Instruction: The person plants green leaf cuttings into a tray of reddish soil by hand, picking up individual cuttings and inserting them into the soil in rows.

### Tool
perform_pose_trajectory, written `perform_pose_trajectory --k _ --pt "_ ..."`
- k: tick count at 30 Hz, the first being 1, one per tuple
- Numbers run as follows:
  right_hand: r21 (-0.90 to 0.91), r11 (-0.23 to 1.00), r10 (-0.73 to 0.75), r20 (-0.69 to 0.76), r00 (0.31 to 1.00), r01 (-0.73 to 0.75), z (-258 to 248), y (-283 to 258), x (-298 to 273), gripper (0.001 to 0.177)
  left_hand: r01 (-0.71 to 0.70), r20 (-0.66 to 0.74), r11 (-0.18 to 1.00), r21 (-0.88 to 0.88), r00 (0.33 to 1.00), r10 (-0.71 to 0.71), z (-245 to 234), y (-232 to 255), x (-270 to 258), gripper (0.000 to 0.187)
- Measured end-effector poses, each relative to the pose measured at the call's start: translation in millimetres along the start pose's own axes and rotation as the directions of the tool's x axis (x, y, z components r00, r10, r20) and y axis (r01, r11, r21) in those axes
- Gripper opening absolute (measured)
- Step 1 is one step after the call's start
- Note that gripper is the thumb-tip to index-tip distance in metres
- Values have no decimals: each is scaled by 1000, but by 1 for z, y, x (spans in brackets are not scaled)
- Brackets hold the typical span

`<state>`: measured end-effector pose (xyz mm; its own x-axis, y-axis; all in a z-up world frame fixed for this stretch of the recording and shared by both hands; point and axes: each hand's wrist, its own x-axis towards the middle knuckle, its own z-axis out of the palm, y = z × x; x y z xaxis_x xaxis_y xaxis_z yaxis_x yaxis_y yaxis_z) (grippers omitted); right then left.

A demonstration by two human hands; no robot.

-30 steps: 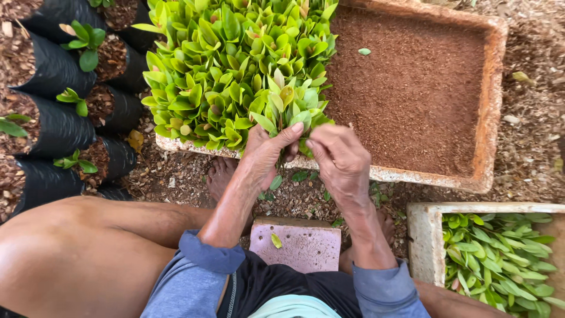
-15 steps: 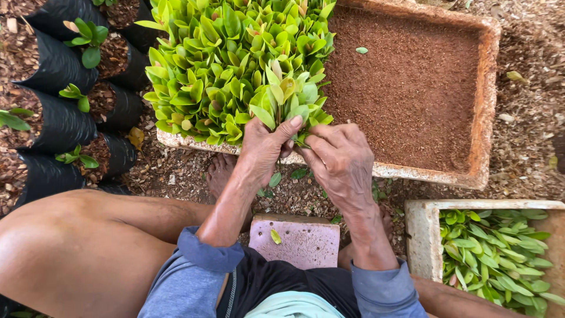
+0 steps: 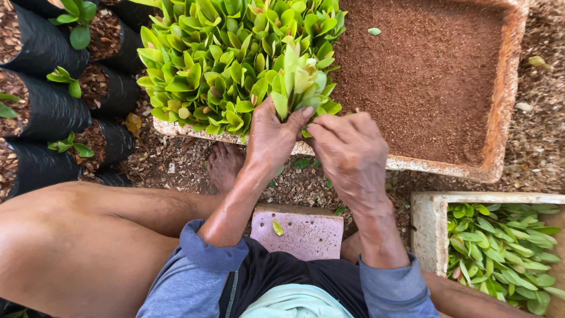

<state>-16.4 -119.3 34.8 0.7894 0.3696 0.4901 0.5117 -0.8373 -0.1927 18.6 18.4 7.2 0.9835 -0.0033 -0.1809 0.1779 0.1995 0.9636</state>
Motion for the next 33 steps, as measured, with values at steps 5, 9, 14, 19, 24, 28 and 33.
perform_pose_trajectory --k 5,9,14,19,24,28,33 --pt "195 969 134 108 985 -153 22 13 -18 9 29 36 997 -74 999 -26 -3 -4 1 29" --pt "634 578 430 299 852 -514 -1 18 -15 21 234 12 956 -179 972 -235 -19 -7 -1 33" --pt "782 365 441 333 833 -506 36 14 -27 16 217 67 947 -236 976 -207 -22 -33 7 42" --pt "661 618 440 160 884 -427 58 11 -31 11 187 67 945 -267 982 -175 -22 -26 7 40" --pt "568 733 393 96 915 -374 68 9 -34 11 184 76 948 -258 982 -170 -23 -36 9 40" --pt "475 804 372 69 926 -358 73 5 -34 11 165 37 936 -310 986 -161 -21 -43 9 36" --pt "458 808 378 78 923 -370 77 2 -31 10 126 16 943 -307 992 -128 -20 -44 9 34"
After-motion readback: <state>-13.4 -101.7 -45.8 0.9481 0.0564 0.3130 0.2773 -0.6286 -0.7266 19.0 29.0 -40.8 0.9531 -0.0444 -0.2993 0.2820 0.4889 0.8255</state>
